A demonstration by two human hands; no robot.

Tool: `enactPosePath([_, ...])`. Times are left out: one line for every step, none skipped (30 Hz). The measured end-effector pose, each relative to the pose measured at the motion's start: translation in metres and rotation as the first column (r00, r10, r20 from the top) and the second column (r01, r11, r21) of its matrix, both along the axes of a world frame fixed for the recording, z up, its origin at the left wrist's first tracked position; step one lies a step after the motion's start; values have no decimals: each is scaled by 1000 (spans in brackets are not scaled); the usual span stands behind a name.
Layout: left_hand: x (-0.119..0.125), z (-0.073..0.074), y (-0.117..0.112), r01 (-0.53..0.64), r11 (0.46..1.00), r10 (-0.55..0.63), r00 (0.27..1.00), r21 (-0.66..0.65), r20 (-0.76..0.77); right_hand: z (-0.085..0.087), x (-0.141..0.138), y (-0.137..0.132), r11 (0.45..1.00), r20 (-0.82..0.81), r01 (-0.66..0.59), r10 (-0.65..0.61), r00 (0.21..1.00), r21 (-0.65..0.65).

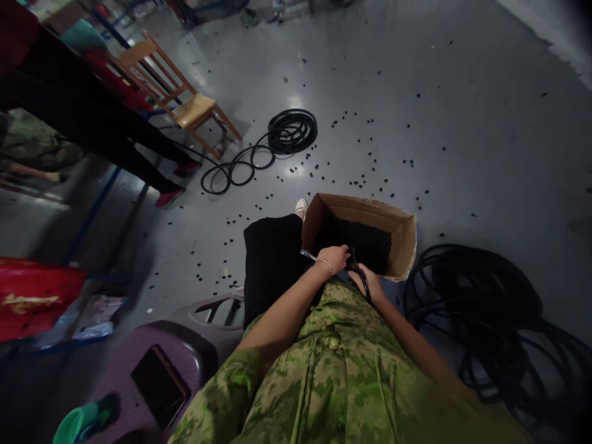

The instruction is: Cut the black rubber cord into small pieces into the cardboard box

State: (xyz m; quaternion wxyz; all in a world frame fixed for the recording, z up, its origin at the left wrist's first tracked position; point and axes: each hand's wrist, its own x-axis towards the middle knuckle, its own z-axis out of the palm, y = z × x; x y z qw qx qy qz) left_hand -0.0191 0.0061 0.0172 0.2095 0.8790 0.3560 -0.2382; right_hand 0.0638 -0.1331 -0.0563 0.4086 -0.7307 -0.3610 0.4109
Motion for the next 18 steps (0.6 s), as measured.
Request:
enactPosePath([0, 0, 0, 1, 1000, -1, 1000, -3, -3, 0, 0, 0, 1000, -17, 4, -4, 1000, 2])
enactPosePath([0, 0, -1, 2, 1000, -2, 1000, -3, -6, 1, 0, 0, 1000, -37, 4, -3, 999, 7])
enactPosePath([1, 1, -1, 2, 1000, -2, 1000, -1, -7, 2, 0, -1, 1000, -60, 1, 0, 998, 16])
enactPosePath([1, 1, -1, 2, 1000, -2, 1000, 3, -7, 3, 0, -1, 1000, -82, -2, 4, 997, 25])
enactPosePath([1, 1, -1, 1, 1000, -1, 1000, 7, -7, 4, 0, -1, 999, -103, -4, 8, 995, 33])
enactPosePath([1, 1, -2, 1, 1000, 0, 1000, 9, -8, 5, 0, -2, 999, -120, -5, 10, 993, 41])
enactPosePath([1, 0, -2, -1, 1000, 1, 1000, 10, -10, 6, 0, -2, 999, -133, -7, 13, 991, 45])
enactPosePath([1, 0, -2, -4, 1000, 4, 1000, 11, -12, 8, 0, -2, 999, -142, -10, 17, 990, 47])
enactPosePath([1, 0, -1, -6, 1000, 6, 1000, 11, -14, 9, 0, -2, 999, -149, -14, 21, 989, 46])
enactPosePath([1, 0, -1, -9, 1000, 9, 1000, 12, -15, 10, 1, -2, 999, -151, -17, 23, 988, 42])
enactPosePath([1, 0, -1, -10, 1000, 11, 1000, 13, -16, 11, 1, -2, 999, -152, -20, 25, 988, 35])
enactPosePath([1, 0, -1, -11, 1000, 11, 1000, 13, -15, 12, 1, -2, 999, -151, -23, 27, 988, 28])
enactPosePath([1, 0, 0, -11, 1000, 11, 1000, 12, -14, 13, 2, -2, 999, -148, -24, 28, 989, 23])
enactPosePath([1, 1, 0, -12, 1000, 12, 1000, 10, -14, 13, 2, -2, 999, -144, -26, 28, 989, 21])
enactPosePath([1, 1, 0, -13, 1000, 13, 1000, 7, -15, 14, 2, -2, 999, -140, -27, 30, 990, 22])
enactPosePath([1, 1, 0, -15, 1000, 15, 1000, 4, -17, 14, 2, -2, 999, -139, -26, 30, 990, 28])
enactPosePath([2, 2, 0, -18, 1000, 18, 1000, 1, -20, 14, 2, -2, 999, -142, -24, 29, 989, 35])
enactPosePath([2, 2, 0, -21, 1000, 21, 999, -2, -25, 14, 2, -2, 999, -149, -20, 26, 989, 41])
